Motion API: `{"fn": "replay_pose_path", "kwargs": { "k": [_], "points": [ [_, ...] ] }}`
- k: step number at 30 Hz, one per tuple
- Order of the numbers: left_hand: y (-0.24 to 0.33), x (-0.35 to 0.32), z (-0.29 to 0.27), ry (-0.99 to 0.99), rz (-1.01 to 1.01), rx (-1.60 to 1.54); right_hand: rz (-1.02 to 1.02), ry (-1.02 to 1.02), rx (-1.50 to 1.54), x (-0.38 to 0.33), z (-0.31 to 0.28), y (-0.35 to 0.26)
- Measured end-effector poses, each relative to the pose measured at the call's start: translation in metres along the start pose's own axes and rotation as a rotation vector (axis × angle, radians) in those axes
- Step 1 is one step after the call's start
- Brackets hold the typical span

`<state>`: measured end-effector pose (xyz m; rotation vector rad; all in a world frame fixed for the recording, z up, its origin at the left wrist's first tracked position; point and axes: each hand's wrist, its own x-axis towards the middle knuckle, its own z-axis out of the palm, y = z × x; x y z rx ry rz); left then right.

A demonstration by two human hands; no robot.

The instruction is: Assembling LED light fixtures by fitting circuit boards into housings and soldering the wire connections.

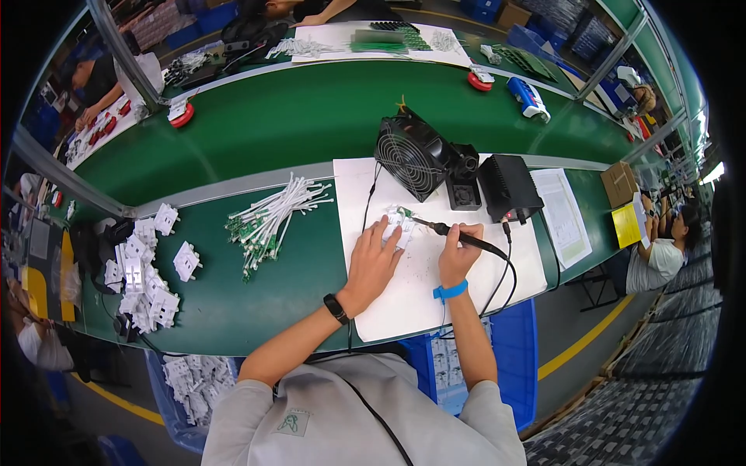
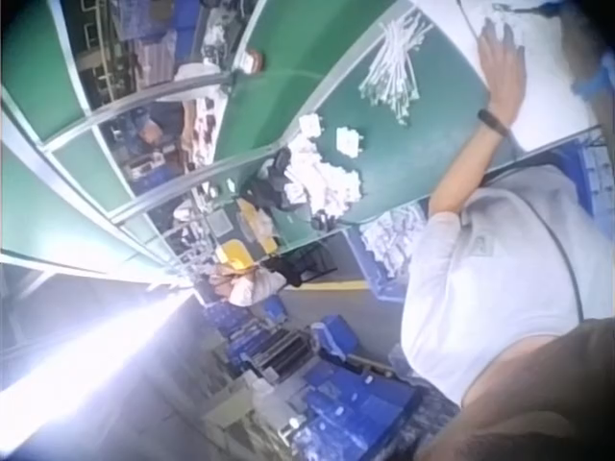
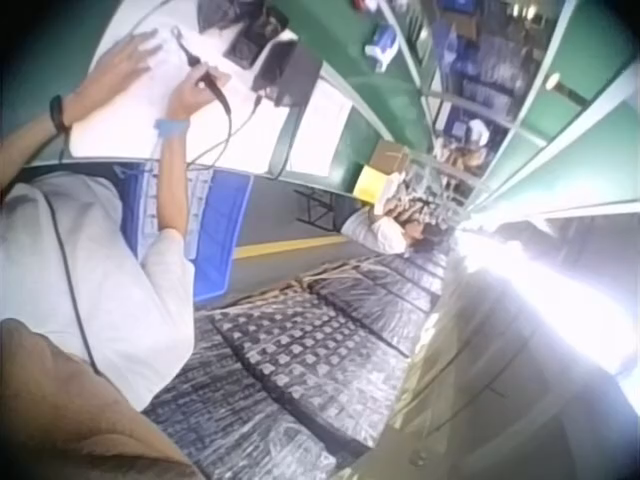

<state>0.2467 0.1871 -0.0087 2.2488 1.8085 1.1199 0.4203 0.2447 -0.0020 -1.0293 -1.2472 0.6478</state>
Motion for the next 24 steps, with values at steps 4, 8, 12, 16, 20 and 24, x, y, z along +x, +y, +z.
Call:
{"fn": "replay_pose_path", "kwargs": {
  "k": [4, 8, 12, 16, 20, 24],
  "points": [
    [0.0, 0.0, -0.001, -0.003, 0.0, 0.004, -0.025, 0.011, 0.014, 0.002, 0.004, -0.005],
    [0.0, 0.001, -0.001, -0.001, -0.001, 0.011, -0.033, 0.01, 0.023, 0.002, 0.007, -0.006],
    [-0.001, 0.001, -0.001, -0.001, -0.004, -0.005, -0.04, 0.013, 0.009, 0.0, -0.002, 0.003],
    [0.001, 0.002, -0.003, -0.015, -0.002, -0.016, -0.217, 0.275, -0.015, 0.026, -0.024, 0.021],
    [-0.002, 0.001, -0.006, 0.003, -0.002, -0.013, -0.315, 0.387, -0.058, 0.082, -0.033, -0.005],
    [-0.005, -0.002, -0.007, -0.009, -0.014, -0.041, -0.198, 0.274, -0.261, 0.112, -0.016, -0.013]
  ]
}}
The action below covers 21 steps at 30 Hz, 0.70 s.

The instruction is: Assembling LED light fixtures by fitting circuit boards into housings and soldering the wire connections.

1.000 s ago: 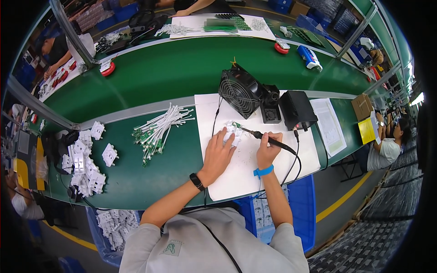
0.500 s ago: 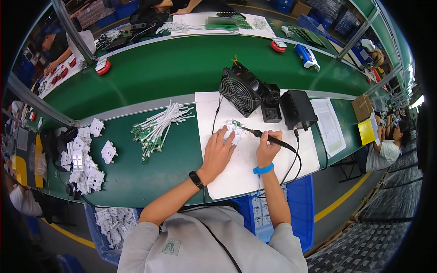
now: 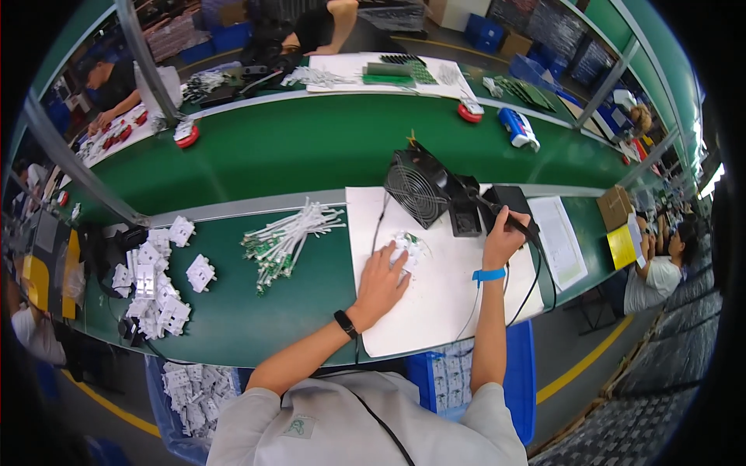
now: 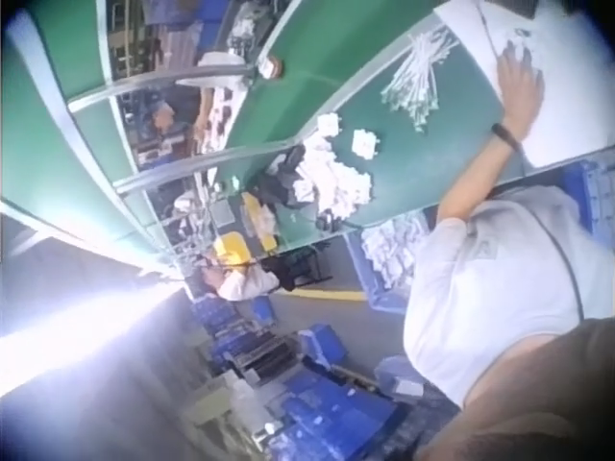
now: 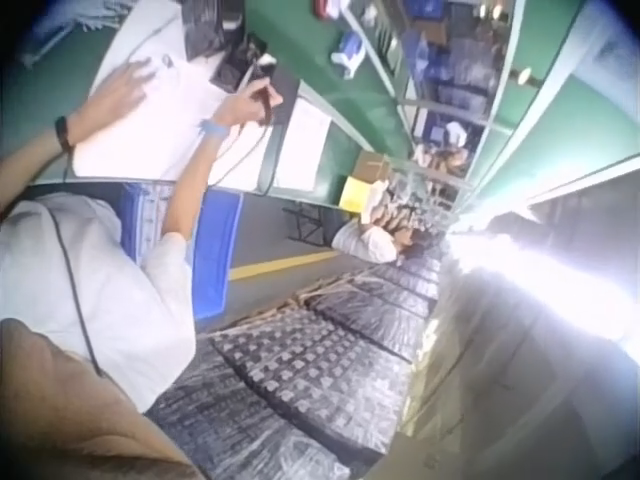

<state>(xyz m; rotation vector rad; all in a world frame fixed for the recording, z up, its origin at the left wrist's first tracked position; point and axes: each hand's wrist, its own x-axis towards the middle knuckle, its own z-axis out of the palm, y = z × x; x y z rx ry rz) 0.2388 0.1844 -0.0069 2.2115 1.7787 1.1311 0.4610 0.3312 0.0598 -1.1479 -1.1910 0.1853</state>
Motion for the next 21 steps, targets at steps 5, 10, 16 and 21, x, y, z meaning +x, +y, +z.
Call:
{"fn": "replay_pose_path", "kwargs": {
  "k": [5, 10, 16, 21],
  "points": [
    [0.006, -0.002, 0.005, 0.03, 0.03, -0.01, -0.028, -0.172, -0.235, 0.003, 0.029, 0.038],
    [0.004, -0.005, 0.001, 0.053, 0.031, -0.029, -0.009, -0.17, -0.11, 0.008, 0.046, 0.055],
    [0.005, -0.004, 0.001, 0.055, 0.04, -0.06, -0.169, -0.292, -0.24, 0.037, 0.045, 0.061],
    [0.001, -0.004, 0.0, 0.039, 0.029, -0.087, -0.021, -0.401, -0.273, 0.056, 0.043, 0.049]
  ]
}}
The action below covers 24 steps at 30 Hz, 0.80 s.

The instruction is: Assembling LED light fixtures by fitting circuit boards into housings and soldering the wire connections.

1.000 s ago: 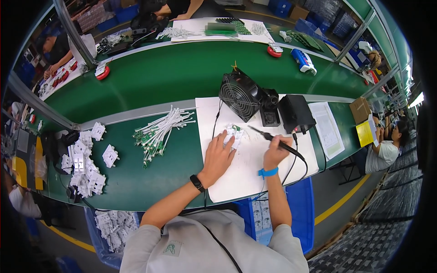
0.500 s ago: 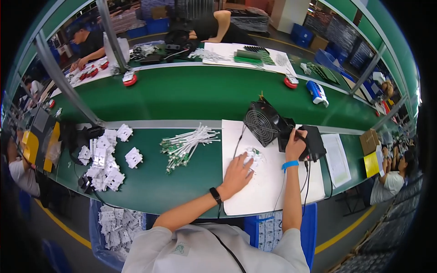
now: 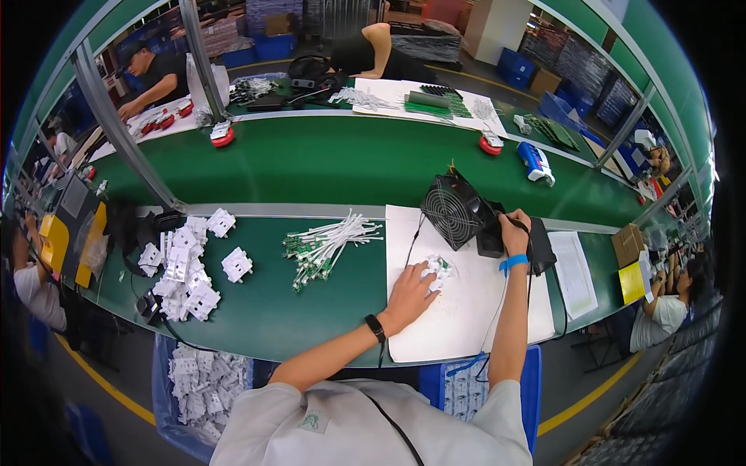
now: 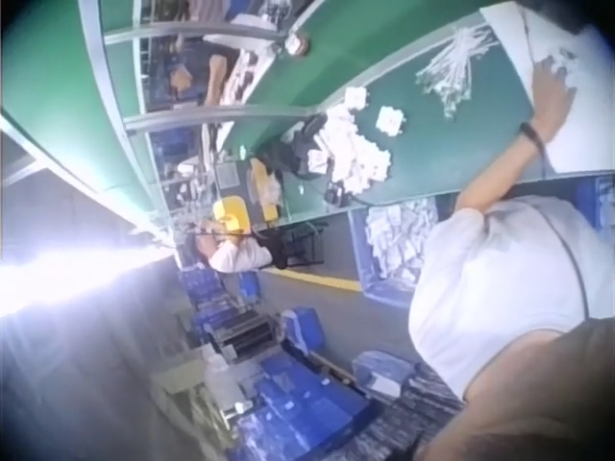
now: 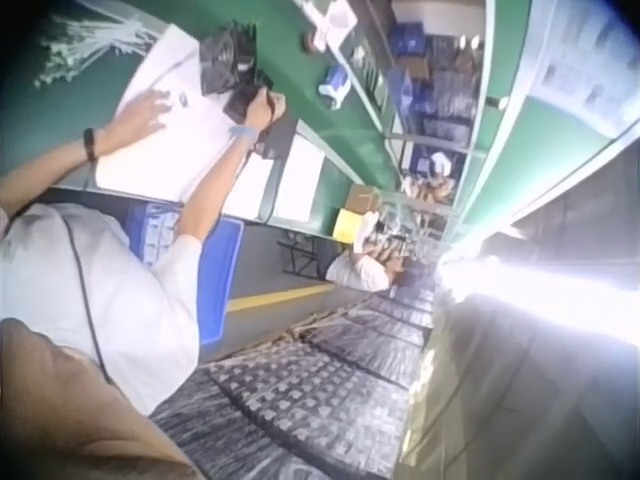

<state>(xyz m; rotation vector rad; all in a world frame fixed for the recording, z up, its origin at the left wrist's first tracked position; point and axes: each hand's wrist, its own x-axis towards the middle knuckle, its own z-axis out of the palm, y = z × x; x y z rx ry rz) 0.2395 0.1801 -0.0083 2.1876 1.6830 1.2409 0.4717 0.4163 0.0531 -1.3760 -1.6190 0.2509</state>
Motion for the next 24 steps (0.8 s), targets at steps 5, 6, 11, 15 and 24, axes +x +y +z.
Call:
{"fn": "replay_pose_path", "kwargs": {
  "k": [5, 6, 11, 15, 24],
  "points": [
    [-0.001, -0.003, -0.006, -0.015, -0.032, -0.005, 0.044, 0.026, 0.042, -0.023, 0.002, 0.007],
    [0.001, -0.002, -0.005, -0.025, -0.026, -0.01, 0.007, 0.039, 0.062, -0.025, -0.001, 0.012],
    [0.004, -0.001, -0.002, -0.022, -0.012, -0.02, 0.279, 0.04, 0.375, -0.021, 0.015, 0.008],
    [0.001, -0.003, -0.003, -0.031, -0.017, -0.041, 0.248, 0.054, 0.544, -0.029, 0.019, -0.004],
    [0.013, 0.021, -0.085, 0.021, -0.099, -0.072, 0.215, -0.013, 0.008, -0.094, 0.005, -0.011]
  ]
}}
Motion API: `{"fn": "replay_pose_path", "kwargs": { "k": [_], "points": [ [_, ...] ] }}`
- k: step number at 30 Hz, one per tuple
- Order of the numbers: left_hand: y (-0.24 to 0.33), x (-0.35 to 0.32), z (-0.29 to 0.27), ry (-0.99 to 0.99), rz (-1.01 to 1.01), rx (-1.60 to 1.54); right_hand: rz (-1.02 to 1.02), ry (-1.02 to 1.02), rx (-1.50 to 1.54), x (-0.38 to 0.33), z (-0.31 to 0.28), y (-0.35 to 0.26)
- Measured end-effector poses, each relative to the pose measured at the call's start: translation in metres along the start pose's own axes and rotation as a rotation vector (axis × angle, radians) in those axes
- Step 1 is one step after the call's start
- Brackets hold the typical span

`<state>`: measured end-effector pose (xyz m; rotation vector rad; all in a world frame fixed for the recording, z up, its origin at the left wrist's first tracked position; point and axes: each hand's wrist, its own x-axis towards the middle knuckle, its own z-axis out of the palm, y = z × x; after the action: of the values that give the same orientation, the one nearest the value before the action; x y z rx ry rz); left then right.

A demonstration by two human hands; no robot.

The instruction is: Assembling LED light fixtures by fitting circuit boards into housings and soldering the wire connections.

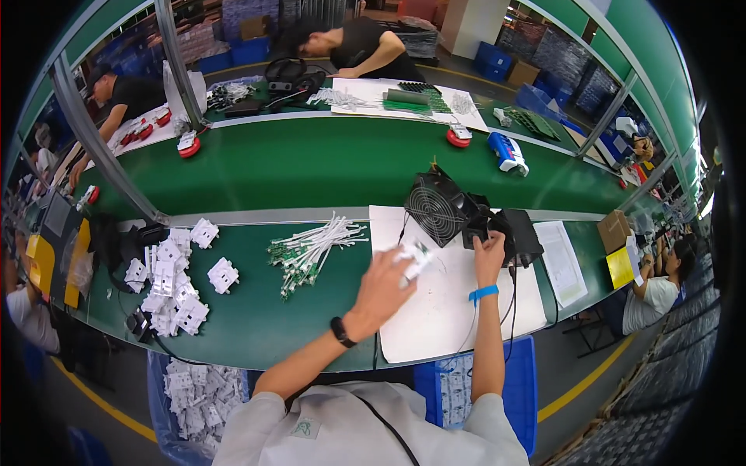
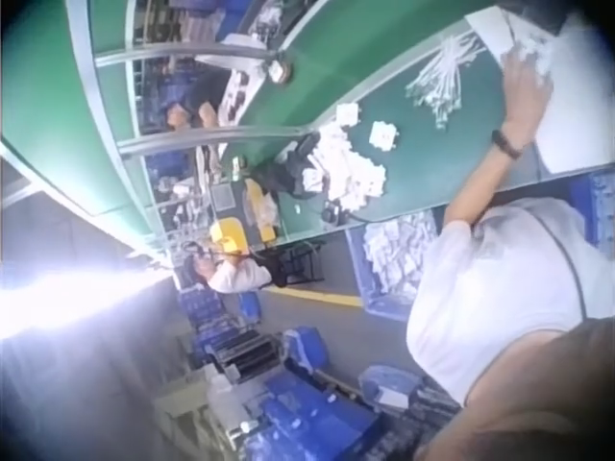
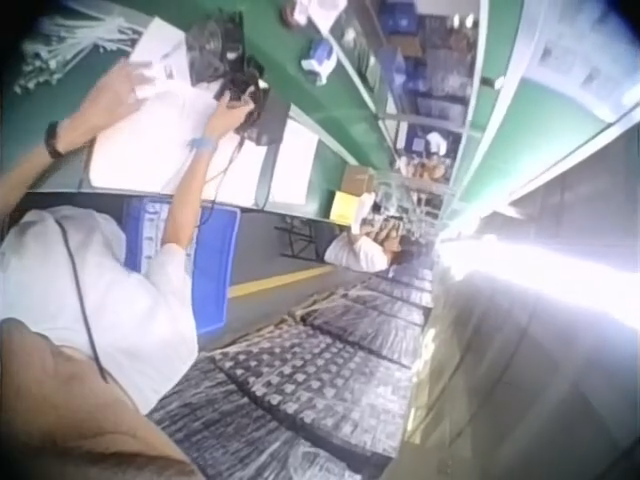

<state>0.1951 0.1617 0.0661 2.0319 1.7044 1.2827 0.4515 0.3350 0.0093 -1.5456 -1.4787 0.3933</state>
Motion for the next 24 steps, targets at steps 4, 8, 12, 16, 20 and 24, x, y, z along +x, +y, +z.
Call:
{"fn": "replay_pose_path", "kwargs": {
  "k": [4, 8, 12, 16, 20, 24],
  "points": [
    [-0.047, 0.061, -0.081, 0.285, -0.018, 0.21, -0.132, 0.05, -0.179, -0.021, -0.008, 0.001],
    [-0.191, 0.112, -0.126, 0.406, -0.124, 0.445, -0.187, 0.06, -0.372, -0.02, 0.014, -0.013],
    [-0.249, 0.109, -0.11, 0.26, -0.471, 0.651, -0.162, 0.134, -0.441, -0.011, 0.036, 0.001],
    [-0.198, 0.103, -0.097, 0.111, -0.385, 0.596, -0.021, 0.081, -0.487, 0.002, 0.035, 0.002],
    [-0.177, 0.089, -0.106, 0.057, -0.358, 0.521, 0.013, 0.024, -0.408, 0.006, 0.033, -0.001],
    [-0.175, 0.081, -0.114, 0.06, -0.313, 0.468, -0.067, 0.03, -0.327, 0.014, 0.042, 0.025]
  ]
}}
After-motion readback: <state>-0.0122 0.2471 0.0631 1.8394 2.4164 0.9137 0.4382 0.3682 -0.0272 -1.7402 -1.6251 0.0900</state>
